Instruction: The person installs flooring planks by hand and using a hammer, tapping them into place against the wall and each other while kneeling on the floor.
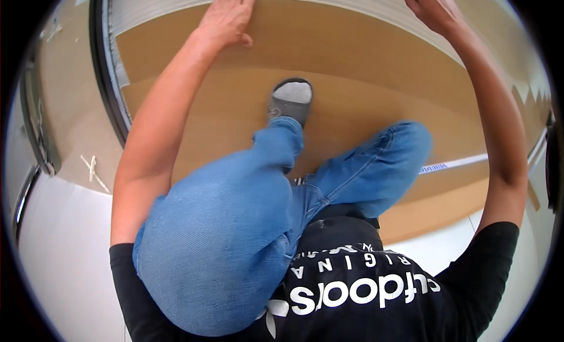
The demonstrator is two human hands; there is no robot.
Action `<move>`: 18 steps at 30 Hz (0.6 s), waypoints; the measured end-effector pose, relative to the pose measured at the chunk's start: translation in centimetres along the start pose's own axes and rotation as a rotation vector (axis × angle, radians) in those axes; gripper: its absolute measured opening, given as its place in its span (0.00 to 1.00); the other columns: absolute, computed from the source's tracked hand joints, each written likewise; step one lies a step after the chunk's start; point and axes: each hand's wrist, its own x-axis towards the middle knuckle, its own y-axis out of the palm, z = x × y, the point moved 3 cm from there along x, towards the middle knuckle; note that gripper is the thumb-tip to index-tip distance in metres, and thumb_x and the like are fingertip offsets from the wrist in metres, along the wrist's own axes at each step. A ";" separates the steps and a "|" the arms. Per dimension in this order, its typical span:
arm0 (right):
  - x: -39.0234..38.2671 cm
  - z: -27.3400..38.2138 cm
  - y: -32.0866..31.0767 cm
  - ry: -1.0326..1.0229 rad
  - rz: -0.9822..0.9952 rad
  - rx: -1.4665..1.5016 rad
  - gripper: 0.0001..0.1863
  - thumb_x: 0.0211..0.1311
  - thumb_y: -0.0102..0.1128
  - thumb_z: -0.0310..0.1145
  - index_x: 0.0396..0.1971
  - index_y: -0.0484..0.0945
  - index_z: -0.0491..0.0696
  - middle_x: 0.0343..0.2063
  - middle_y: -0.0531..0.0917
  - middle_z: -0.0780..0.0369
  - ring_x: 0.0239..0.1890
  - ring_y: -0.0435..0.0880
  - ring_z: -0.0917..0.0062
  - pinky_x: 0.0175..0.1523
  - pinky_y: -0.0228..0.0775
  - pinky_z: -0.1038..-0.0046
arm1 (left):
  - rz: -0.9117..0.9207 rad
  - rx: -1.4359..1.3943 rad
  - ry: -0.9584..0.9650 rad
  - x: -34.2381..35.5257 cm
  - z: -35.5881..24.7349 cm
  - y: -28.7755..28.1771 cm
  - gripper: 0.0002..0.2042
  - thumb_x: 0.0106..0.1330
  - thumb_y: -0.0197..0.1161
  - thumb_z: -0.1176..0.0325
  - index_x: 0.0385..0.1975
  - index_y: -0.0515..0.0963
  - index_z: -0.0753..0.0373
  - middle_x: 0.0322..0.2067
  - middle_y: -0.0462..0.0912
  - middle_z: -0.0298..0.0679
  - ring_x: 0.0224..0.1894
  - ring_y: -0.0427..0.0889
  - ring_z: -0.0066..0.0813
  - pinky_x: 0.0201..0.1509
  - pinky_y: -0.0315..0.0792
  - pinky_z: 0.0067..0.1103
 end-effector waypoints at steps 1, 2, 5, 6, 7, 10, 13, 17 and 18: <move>-0.9 -0.6 -0.4 -0.005 0.019 -0.039 0.12 0.65 0.55 0.36 0.44 0.79 0.49 0.32 0.86 0.49 0.37 0.86 0.48 0.43 0.75 0.48 | 0.028 0.001 -0.004 0.3 0.1 0.3 0.52 0.39 0.86 0.60 0.67 0.65 0.67 0.58 0.75 0.50 0.63 0.72 0.51 0.68 0.69 0.37; -1.8 -1.1 -0.7 -0.010 0.039 -0.078 0.12 0.65 0.54 0.36 0.45 0.79 0.49 0.32 0.86 0.49 0.37 0.86 0.49 0.42 0.75 0.48 | 0.014 -0.014 0.017 0.5 0.2 0.6 0.52 0.39 0.86 0.60 0.67 0.65 0.67 0.58 0.75 0.50 0.63 0.72 0.51 0.68 0.69 0.37; -3.4 -3.1 -1.0 0.032 0.170 -0.166 0.12 0.66 0.53 0.35 0.46 0.79 0.50 0.32 0.87 0.49 0.37 0.86 0.49 0.42 0.76 0.48 | -0.050 0.014 0.033 0.5 1.4 1.3 0.52 0.36 0.87 0.57 0.65 0.65 0.65 0.54 0.76 0.47 0.61 0.74 0.48 0.65 0.71 0.36; -4.3 -4.3 -0.8 -0.002 0.157 -0.160 0.12 0.67 0.51 0.35 0.46 0.79 0.51 0.33 0.87 0.48 0.36 0.86 0.49 0.41 0.76 0.48 | -0.062 0.020 0.038 0.7 1.1 1.3 0.53 0.36 0.88 0.58 0.65 0.65 0.66 0.54 0.76 0.48 0.62 0.74 0.49 0.65 0.71 0.36; -4.7 -4.6 -0.7 0.069 0.220 -0.173 0.12 0.67 0.50 0.35 0.46 0.79 0.51 0.33 0.87 0.48 0.37 0.86 0.49 0.40 0.76 0.48 | -0.066 0.030 0.036 0.4 1.1 1.2 0.53 0.35 0.88 0.59 0.66 0.65 0.66 0.54 0.76 0.49 0.62 0.73 0.50 0.66 0.71 0.36; -6.6 -7.2 -0.1 0.138 0.261 -0.137 0.13 0.68 0.48 0.35 0.46 0.78 0.50 0.34 0.86 0.48 0.38 0.86 0.49 0.40 0.76 0.47 | -0.052 0.021 0.010 0.4 0.5 0.6 0.55 0.34 0.88 0.61 0.67 0.64 0.66 0.54 0.76 0.49 0.62 0.73 0.50 0.66 0.71 0.36; -7.8 -10.0 -0.2 0.154 0.292 -0.163 0.12 0.68 0.48 0.35 0.44 0.79 0.49 0.35 0.87 0.48 0.38 0.87 0.49 0.40 0.76 0.47 | 0.007 0.025 -0.006 1.0 -0.3 0.3 0.55 0.33 0.88 0.62 0.67 0.64 0.66 0.54 0.76 0.49 0.61 0.74 0.50 0.67 0.71 0.36; -8.2 -11.6 -1.0 0.089 0.250 -0.202 0.11 0.68 0.49 0.34 0.42 0.79 0.49 0.33 0.87 0.49 0.37 0.87 0.50 0.39 0.77 0.48 | -0.068 -0.005 0.033 -0.1 0.3 0.5 0.55 0.31 0.87 0.67 0.68 0.64 0.66 0.54 0.75 0.49 0.60 0.74 0.50 0.65 0.71 0.37; -8.5 -12.4 -1.7 0.063 0.278 -0.267 0.11 0.68 0.49 0.34 0.41 0.80 0.49 0.32 0.87 0.49 0.36 0.87 0.50 0.38 0.77 0.48 | -0.033 -0.044 0.011 0.3 -0.3 0.2 0.55 0.31 0.87 0.68 0.68 0.64 0.66 0.54 0.75 0.49 0.59 0.74 0.51 0.64 0.71 0.37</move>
